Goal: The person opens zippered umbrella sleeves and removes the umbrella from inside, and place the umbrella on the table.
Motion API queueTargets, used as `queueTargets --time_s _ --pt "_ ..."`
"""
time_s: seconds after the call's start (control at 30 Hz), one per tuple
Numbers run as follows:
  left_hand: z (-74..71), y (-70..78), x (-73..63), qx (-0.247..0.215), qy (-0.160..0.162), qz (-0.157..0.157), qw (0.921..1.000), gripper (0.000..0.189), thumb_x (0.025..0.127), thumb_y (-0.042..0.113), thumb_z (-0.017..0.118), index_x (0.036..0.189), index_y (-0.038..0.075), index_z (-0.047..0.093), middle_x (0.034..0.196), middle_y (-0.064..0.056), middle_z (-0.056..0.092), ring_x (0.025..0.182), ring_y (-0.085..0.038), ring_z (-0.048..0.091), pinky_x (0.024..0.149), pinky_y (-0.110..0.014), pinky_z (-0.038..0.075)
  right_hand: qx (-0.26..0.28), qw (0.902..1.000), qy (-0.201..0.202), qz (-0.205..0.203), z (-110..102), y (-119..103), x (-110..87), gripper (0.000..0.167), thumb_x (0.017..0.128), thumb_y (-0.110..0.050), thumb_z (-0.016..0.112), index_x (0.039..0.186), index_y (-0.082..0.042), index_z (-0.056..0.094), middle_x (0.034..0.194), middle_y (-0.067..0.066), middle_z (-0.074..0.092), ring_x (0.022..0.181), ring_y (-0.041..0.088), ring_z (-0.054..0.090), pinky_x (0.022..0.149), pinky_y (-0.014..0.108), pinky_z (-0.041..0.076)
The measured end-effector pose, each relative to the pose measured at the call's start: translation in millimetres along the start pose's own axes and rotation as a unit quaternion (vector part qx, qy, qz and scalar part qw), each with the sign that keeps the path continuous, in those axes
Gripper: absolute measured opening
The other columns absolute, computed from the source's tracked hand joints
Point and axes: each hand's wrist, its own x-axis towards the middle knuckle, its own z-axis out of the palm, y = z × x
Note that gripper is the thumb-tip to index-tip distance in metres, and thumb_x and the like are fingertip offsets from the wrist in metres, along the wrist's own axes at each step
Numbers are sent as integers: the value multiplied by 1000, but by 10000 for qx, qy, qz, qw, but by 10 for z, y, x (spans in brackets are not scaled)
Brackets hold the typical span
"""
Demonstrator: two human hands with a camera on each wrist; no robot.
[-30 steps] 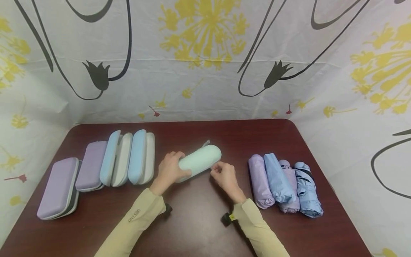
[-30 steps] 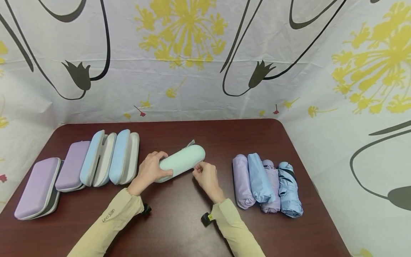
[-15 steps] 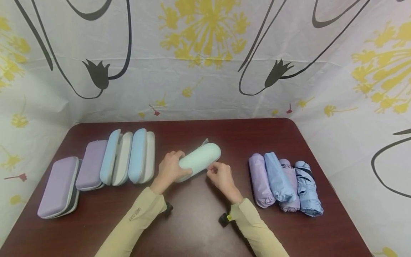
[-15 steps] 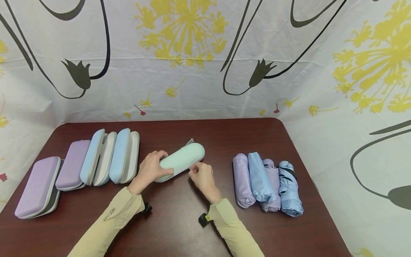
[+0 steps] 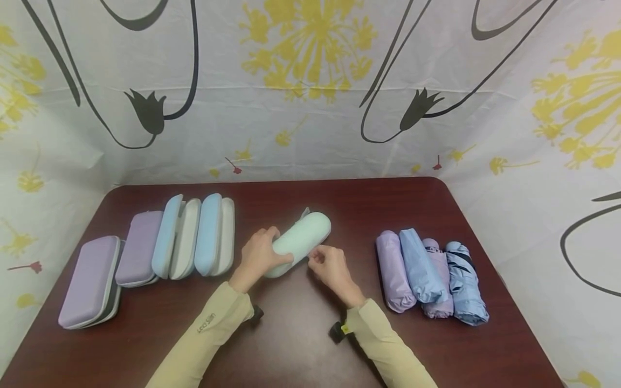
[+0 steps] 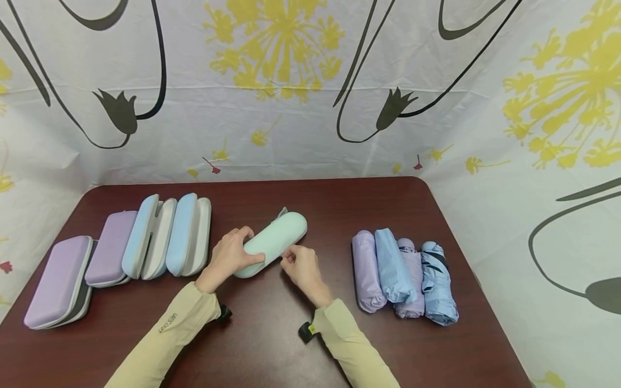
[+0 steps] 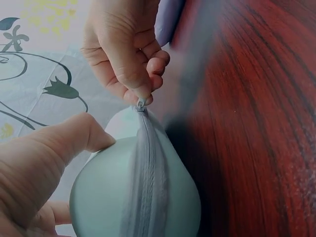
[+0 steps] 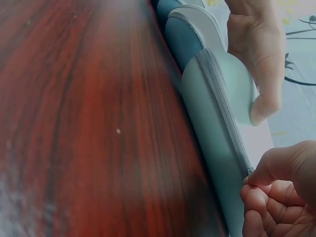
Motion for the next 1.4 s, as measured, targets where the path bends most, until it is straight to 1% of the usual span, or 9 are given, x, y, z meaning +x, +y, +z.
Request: queueTargets --time_s 0.37,0.7,0.87,1.03,1.1,1.17,1.23,1.3,1.4 --pt "23 54 -12 -159 -341 -258 9990 52 62 45 76 88 8 51 74 -6 51 64 -21 51 54 -33 40 114 9999 -38 117 -25 27 31 6 74 -1 64 76 -5 68 63 2 63 53 7 54 52 22 46" --pt "87 100 -5 -127 -339 -373 9986 60 63 49 75 94 3 53 74 -9 55 62 -25 55 53 -36 44 194 9998 -37 14 -43 35 25 7 75 0 63 77 -4 68 63 2 62 51 6 53 52 22 46" --pt "128 128 -20 -444 -328 -538 9970 63 64 48 75 98 0 51 76 -11 56 64 -25 57 53 -36 46 179 9998 0 23 -48 52 45 7 75 0 64 77 -4 68 64 3 63 50 6 53 52 22 46" --pt "32 136 -5 -747 -662 -612 9931 63 70 49 72 100 -3 52 78 -13 57 66 -24 57 55 -35 47 206 9998 -7 41 -72 88 64 6 76 1 64 78 -3 69 65 4 63 55 9 55 53 22 47" --pt "-60 107 59 -769 -751 -627 9922 60 73 48 71 99 -3 55 80 -13 58 67 -24 56 57 -35 47 215 9998 -49 25 -80 98 66 6 76 0 64 78 -3 69 66 4 63 58 10 56 54 22 47" --pt "-159 79 179 -730 -692 -603 9931 54 76 45 70 99 -2 57 84 -13 61 72 -24 57 62 -36 48 214 9997 -79 18 -86 106 67 6 76 -1 64 79 -3 69 67 4 63 60 11 56 55 23 47" --pt "-252 69 341 -708 -606 -506 9944 48 78 39 68 102 -1 59 89 -13 63 77 -26 59 67 -39 48 200 9998 -87 29 -90 112 67 6 76 -1 64 79 -3 69 68 4 63 61 11 56 56 23 47" --pt "-311 76 527 -752 -570 -287 9951 41 81 32 67 106 0 60 95 -14 64 84 -27 60 73 -39 48 185 9998 -86 32 -90 116 67 6 76 -1 64 79 -3 69 68 3 63 61 12 56 56 24 47" --pt "-344 108 778 -1063 -823 -212 9907 38 84 28 64 108 -1 58 101 -16 62 83 -30 61 71 -40 51 161 9998 -81 72 -95 110 67 6 77 0 64 79 -3 69 68 3 63 61 11 56 56 24 47"
